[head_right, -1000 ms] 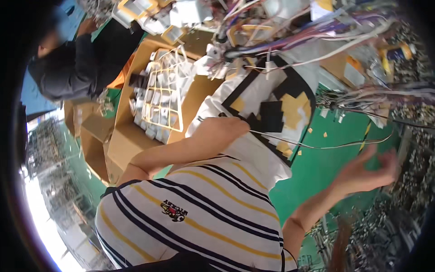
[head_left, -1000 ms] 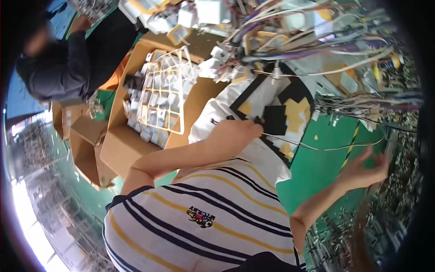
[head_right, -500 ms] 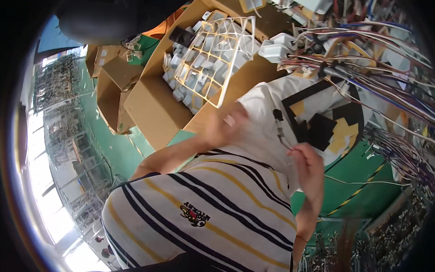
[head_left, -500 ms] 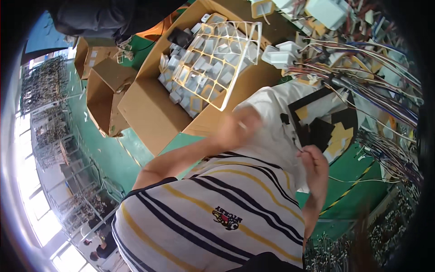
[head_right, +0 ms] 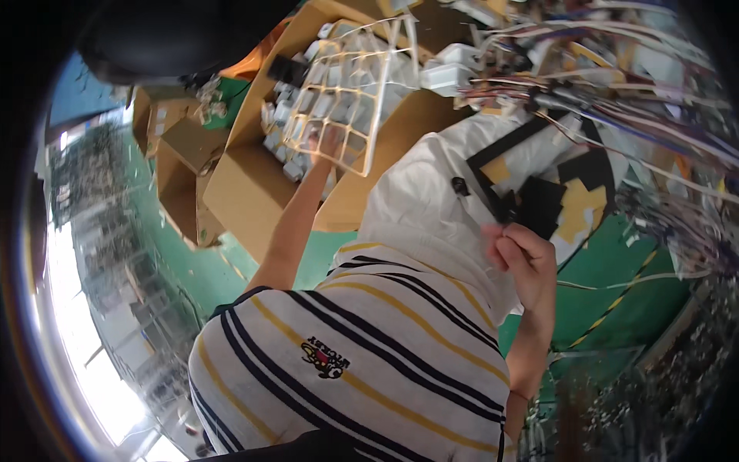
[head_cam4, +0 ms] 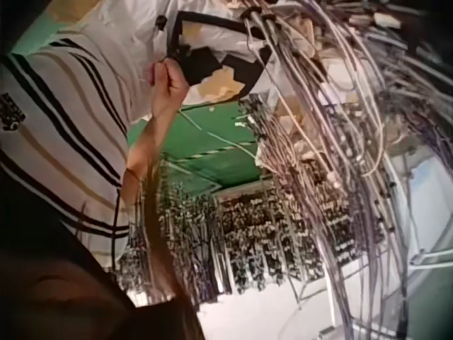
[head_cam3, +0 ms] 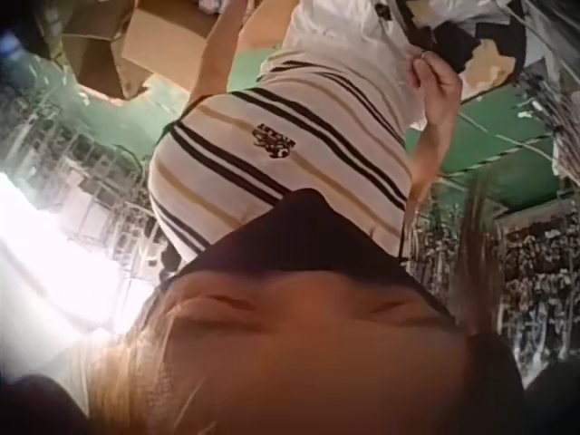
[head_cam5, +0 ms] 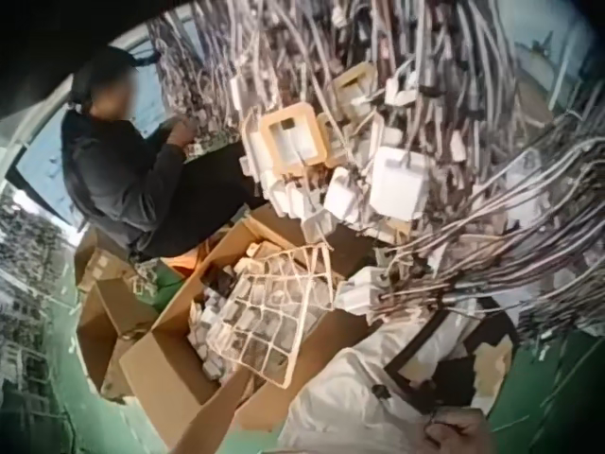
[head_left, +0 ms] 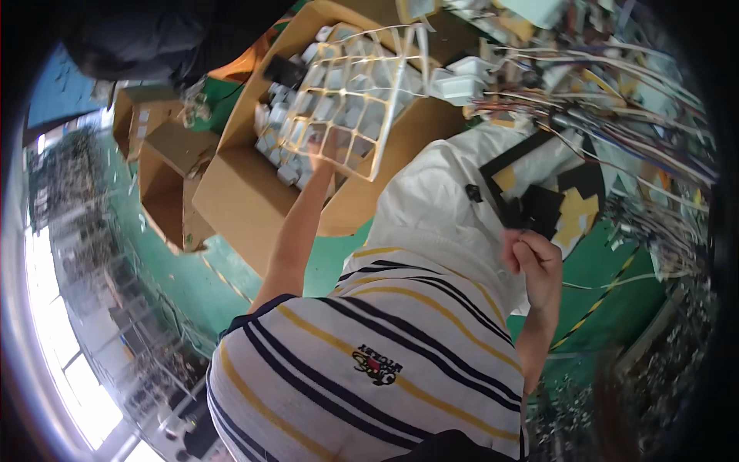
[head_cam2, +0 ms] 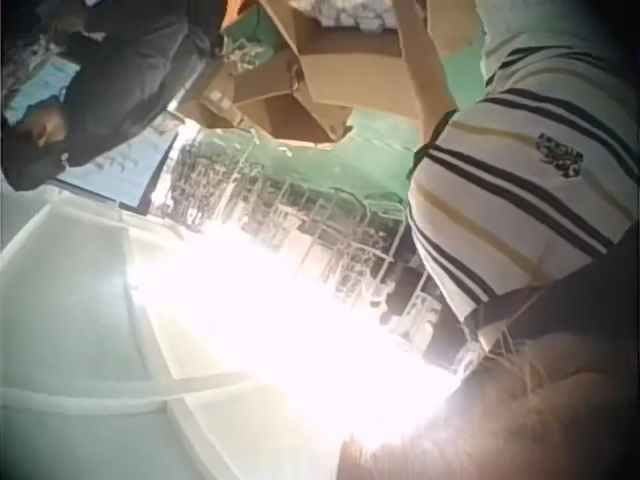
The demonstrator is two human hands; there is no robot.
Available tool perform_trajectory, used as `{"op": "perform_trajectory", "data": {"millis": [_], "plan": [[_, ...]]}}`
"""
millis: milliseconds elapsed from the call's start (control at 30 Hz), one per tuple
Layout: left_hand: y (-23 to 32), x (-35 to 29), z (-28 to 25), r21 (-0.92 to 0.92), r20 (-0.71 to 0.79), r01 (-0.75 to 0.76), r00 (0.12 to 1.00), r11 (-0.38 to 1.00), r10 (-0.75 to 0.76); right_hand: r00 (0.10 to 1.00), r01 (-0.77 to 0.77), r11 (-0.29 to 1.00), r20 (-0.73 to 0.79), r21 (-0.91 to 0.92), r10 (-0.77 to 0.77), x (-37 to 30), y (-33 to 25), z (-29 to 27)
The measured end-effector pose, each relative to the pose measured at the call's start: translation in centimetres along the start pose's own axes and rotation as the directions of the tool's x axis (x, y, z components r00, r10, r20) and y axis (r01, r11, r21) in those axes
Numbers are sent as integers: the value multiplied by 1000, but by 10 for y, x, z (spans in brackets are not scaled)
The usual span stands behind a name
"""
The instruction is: Assembling electronic components and wiring them together at a production station.
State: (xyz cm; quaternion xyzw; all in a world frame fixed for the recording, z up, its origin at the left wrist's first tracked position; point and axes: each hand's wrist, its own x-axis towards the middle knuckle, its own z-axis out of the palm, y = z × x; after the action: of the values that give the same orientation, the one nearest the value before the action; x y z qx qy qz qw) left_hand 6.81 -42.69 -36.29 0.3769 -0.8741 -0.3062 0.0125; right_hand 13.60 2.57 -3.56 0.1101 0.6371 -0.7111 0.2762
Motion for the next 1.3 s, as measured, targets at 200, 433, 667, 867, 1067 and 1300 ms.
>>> {"op": "perform_trajectory", "data": {"millis": [200, 433, 667, 867, 1067, 1300], "plan": [[-143, 101, -80, -52, 357, -448, 826, 893, 435, 931, 354, 935, -78, -38, -356, -8, 24, -30], [6, -56, -256, 346, 704, 359, 512, 867, -493, 849, 314, 949, -449, 3, -280, -39, 32, -70], [234, -132, -263, -470, 810, -82, 355, 879, 466, 788, 420, 905, -518, 59, -332, -35, 10, -71], [384, -244, -135, -407, 902, 427, 48, 807, 429, 643, 612, 781, -498, -122, -582, -47, -22, -71], [402, -267, -98, -225, 896, 502, -230, 835, 380, 541, 648, 744, -589, -163, -600, -47, -39, -67], [406, -274, -103, -190, 886, 522, -275, 832, 374, 635, 520, 816, -525, -252, -567, -46, -42, -73]]}}
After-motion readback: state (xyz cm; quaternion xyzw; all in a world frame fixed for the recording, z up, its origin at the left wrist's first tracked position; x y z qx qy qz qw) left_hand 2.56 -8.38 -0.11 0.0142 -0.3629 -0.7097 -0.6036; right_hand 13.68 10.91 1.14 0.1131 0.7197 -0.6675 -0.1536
